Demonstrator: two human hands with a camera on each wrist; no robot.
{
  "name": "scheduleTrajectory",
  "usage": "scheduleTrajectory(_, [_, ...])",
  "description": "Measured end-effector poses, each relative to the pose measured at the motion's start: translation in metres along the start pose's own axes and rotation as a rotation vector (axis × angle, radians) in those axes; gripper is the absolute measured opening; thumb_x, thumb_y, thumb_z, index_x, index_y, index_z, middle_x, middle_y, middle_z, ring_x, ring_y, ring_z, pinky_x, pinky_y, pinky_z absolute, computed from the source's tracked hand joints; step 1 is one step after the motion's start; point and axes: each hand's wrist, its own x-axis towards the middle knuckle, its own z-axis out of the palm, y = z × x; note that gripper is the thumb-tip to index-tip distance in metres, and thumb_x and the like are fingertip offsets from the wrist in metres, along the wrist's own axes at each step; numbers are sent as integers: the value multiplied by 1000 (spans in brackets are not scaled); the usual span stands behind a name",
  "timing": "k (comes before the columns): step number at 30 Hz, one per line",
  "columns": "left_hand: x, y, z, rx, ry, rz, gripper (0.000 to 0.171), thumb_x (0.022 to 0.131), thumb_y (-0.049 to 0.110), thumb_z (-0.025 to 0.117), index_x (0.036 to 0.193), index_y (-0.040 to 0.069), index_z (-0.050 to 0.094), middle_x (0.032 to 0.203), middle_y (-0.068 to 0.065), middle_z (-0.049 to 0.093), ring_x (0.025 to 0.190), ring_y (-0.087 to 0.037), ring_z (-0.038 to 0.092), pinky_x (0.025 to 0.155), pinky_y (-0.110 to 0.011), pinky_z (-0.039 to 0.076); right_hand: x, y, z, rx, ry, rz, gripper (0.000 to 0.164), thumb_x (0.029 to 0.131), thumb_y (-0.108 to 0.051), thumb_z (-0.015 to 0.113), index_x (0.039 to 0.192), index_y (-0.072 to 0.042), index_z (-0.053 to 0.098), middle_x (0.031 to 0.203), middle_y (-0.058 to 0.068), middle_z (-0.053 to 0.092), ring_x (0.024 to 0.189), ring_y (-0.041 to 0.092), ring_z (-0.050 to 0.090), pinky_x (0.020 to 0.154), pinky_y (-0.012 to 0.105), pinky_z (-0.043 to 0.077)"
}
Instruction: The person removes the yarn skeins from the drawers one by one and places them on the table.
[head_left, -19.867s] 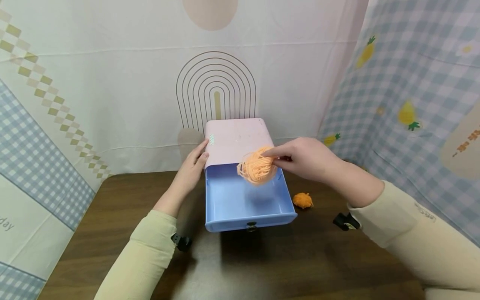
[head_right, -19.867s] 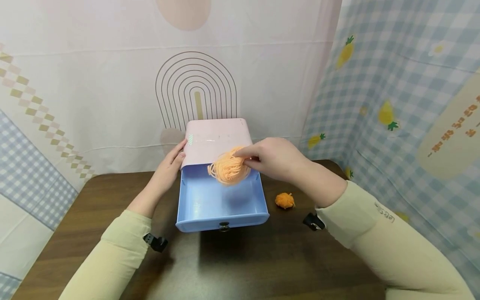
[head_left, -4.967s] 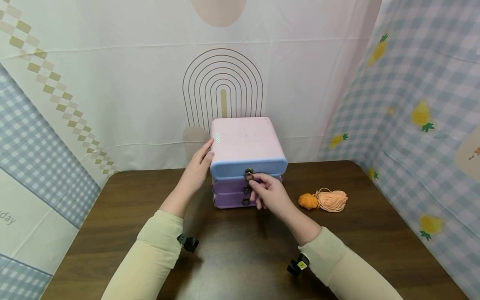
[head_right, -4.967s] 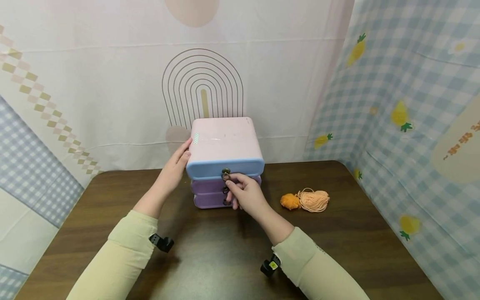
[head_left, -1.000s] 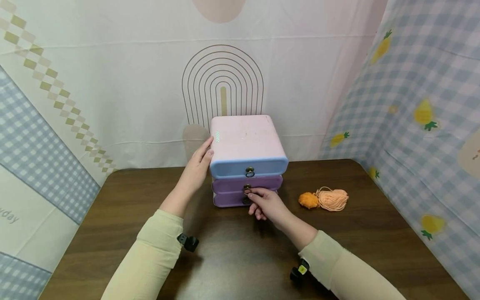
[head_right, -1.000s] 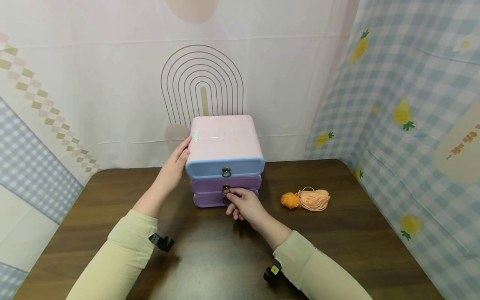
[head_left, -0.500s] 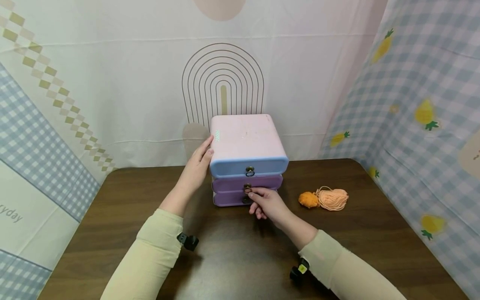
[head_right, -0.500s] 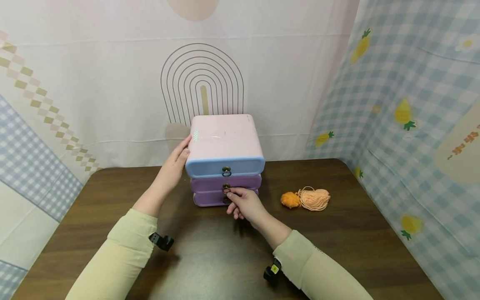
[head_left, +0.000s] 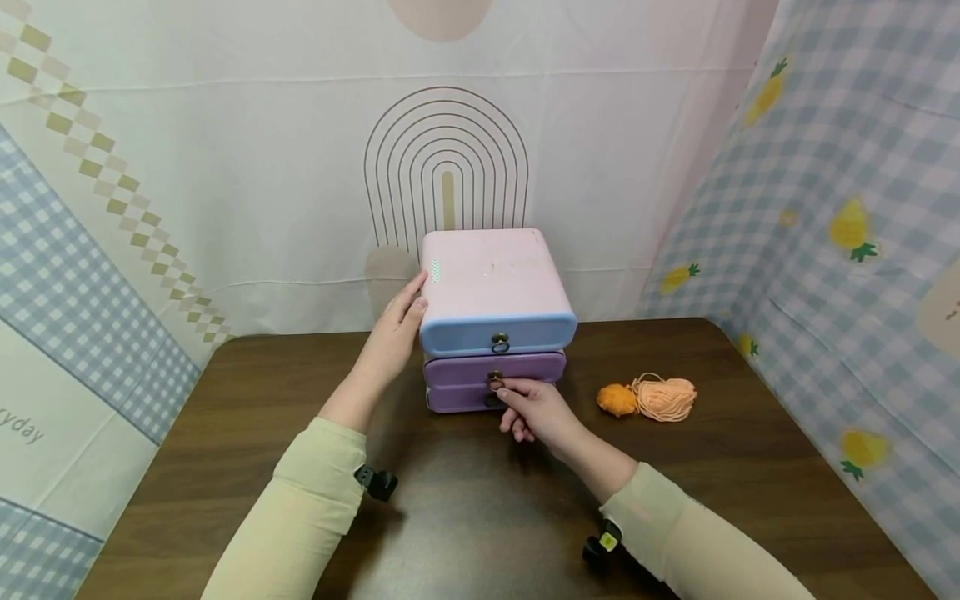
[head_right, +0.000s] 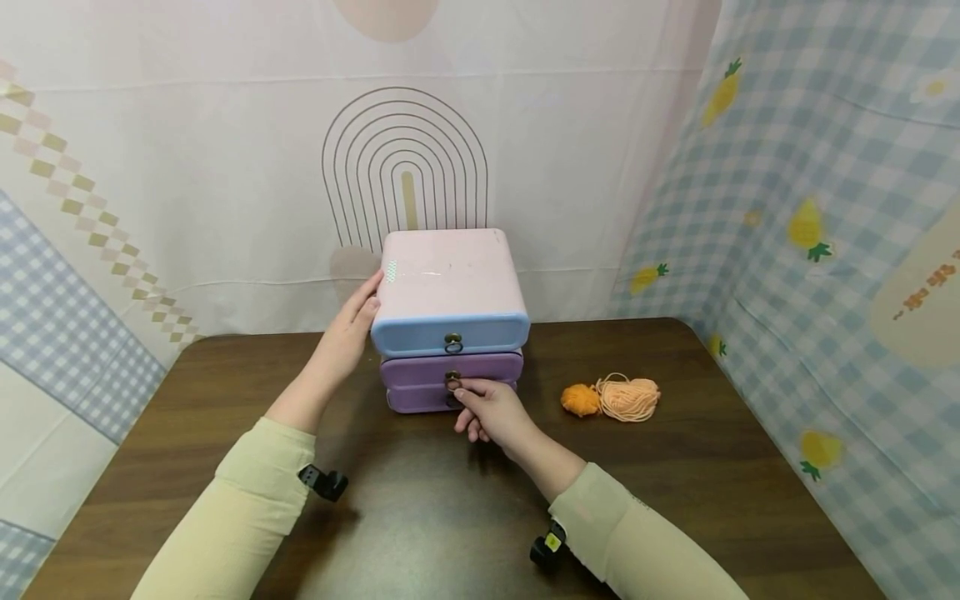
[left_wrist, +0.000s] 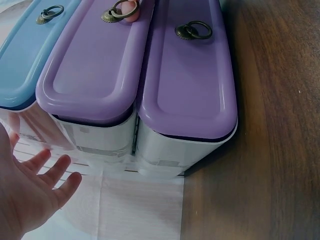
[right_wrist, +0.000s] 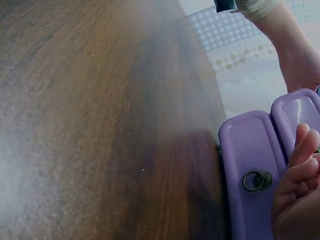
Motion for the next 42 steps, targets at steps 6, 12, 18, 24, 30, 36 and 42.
scheduleTrajectory(6, [-1, 0, -1, -7, -2, 8, 54, 106, 48, 35, 157, 31, 29, 162, -1, 25, 148, -22, 22, 118, -48, 20, -4, 1, 0, -23, -6, 4, 39, 104, -18, 52, 139, -1, 55, 62, 4, 65, 44, 8, 52, 40, 22, 39])
scheduleTrajectory(12, [-1, -1, 0, -17, 0, 7, 54, 106, 50, 35, 157, 33, 29, 162, -2, 25, 148, -22, 22, 118, -49, 20, -11, 4, 1, -41, -7, 18, 38, 104, -18, 53, 137, -1, 57, 62, 5, 65, 44, 8, 52, 40, 22, 38])
scheduleTrajectory(18, [-2, -2, 1, -18, 2, 1, 54, 106, 50, 34, 157, 35, 28, 162, -3, 25, 147, -23, 22, 118, -50, 20, -19, 6, 3, -49, -8, 29, 36, 103, -19, 54, 134, -1, 59, 62, 4, 64, 43, 8, 51, 40, 22, 38])
scheduleTrajectory(24, [-2, -2, 1, -8, 0, -11, 54, 105, 52, 34, 157, 36, 28, 162, -3, 25, 147, -23, 22, 117, -51, 21, -27, 9, 4, -36, -42, 29, 37, 103, -20, 54, 134, 1, 59, 61, 3, 63, 43, 7, 50, 40, 21, 37])
scheduleTrajectory(30, [-1, 0, 1, -6, -2, -14, 55, 105, 53, 34, 157, 36, 28, 162, -3, 25, 147, -24, 22, 117, -51, 21, -36, 13, 6, -35, -68, 28, 41, 103, -22, 55, 135, 3, 58, 60, 3, 62, 43, 7, 50, 40, 20, 37])
scheduleTrajectory(36, [-1, 0, 1, -5, 2, -18, 55, 105, 53, 34, 156, 37, 28, 162, -3, 25, 147, -24, 22, 117, -52, 21, -44, 16, 7, -64, -71, 36, 40, 103, -20, 53, 135, 4, 57, 59, 1, 62, 43, 6, 50, 40, 21, 37])
scheduleTrajectory(42, [0, 0, 2, -4, 5, -10, 54, 105, 51, 34, 157, 35, 29, 162, -4, 26, 147, -24, 23, 117, -51, 21, -49, 17, 7, -63, -75, 38, 43, 103, -19, 53, 137, 6, 54, 58, 0, 61, 42, 5, 49, 40, 20, 36])
